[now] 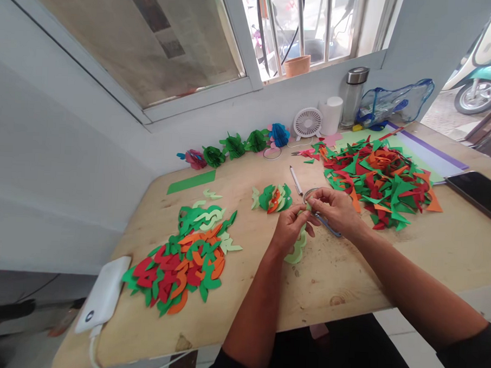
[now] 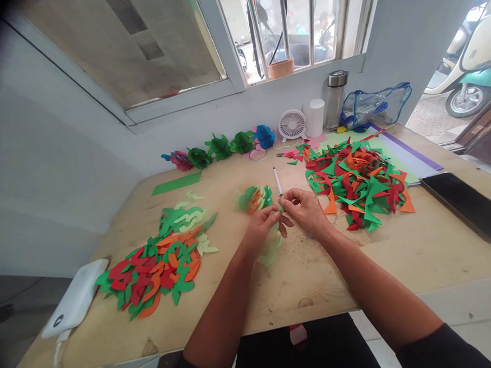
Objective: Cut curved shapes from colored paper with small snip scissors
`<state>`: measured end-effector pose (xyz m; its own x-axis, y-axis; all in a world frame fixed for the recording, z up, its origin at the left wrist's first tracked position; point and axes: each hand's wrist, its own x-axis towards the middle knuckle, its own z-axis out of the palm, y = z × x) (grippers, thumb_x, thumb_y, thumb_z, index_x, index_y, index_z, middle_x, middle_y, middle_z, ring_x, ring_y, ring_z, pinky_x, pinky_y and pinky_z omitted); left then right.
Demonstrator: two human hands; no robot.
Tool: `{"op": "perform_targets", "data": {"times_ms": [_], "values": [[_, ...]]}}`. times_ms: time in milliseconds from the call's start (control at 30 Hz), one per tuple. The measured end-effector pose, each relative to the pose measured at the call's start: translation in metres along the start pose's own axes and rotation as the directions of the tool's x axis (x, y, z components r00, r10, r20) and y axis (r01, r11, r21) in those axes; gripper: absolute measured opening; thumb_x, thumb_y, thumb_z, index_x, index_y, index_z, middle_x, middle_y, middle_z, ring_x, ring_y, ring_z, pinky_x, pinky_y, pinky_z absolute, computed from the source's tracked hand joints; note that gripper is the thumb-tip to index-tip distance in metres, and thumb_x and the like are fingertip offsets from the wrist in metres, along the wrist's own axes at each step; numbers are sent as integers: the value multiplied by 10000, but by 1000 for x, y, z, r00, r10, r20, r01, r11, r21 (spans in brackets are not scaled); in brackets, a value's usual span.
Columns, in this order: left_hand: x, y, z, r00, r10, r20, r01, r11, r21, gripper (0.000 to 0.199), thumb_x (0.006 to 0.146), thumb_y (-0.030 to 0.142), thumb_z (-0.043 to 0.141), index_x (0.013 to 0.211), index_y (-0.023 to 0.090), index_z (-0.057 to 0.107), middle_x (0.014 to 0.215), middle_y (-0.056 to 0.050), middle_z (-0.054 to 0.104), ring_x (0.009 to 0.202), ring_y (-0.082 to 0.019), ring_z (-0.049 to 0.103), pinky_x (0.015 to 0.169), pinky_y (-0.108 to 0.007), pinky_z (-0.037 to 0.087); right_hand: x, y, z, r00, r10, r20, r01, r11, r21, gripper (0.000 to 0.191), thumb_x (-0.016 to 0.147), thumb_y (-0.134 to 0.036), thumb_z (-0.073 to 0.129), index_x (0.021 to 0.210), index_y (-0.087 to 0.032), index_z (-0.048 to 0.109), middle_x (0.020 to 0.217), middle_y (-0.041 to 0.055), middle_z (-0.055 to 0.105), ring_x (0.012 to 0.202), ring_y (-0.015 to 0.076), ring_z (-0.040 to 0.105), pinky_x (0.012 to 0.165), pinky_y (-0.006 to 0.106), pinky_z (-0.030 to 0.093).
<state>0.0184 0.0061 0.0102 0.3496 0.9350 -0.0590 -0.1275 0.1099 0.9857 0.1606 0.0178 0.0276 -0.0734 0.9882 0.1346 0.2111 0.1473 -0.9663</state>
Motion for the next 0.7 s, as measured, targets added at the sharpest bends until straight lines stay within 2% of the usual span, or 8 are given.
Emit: {"op": "perform_targets", "data": {"times_ms": [133,200,333,433,700], "values": [[0,-1,-3,996,-68,60,74,993,-91,319,772,395,607,902,108,653,764,-99,721,463,-123,591,518,-249,435,0,-1,0,997,72,5,-72,992,103,278,763,-436,561,655,-181,583,587,-5,564,551,127,506,518,251,397],[1,-2,-5,993,-92,75,103,981,-162,341,776,396,600,936,99,652,751,-107,720,466,-134,596,529,-260,440,1,-2,-1,998,56,-30,-52,993,105,290,784,-441,537,667,-182,597,590,-3,572,558,131,514,527,253,399],[1,-4,-9,993,-93,78,113,949,-295,354,794,368,577,998,85,641,709,-105,712,472,-146,598,566,-290,460,3,-4,-2,995,-25,-98,28,999,35,265,806,-405,517,738,-177,634,720,28,648,678,150,566,621,262,427],[1,-3,-10,994,-85,64,102,930,-353,346,787,364,585,987,87,643,690,-98,705,467,-147,591,570,-299,464,4,-1,-2,997,-20,-80,21,1000,16,254,806,-392,519,753,-173,635,742,30,648,693,153,564,652,274,428],[1,0,-13,997,-76,15,74,885,-459,308,791,338,575,982,105,638,661,-65,681,475,-135,579,590,-303,474,1,0,-3,999,31,5,-31,1000,1,241,773,-403,552,728,-176,619,664,7,600,604,137,518,560,262,401]]}}
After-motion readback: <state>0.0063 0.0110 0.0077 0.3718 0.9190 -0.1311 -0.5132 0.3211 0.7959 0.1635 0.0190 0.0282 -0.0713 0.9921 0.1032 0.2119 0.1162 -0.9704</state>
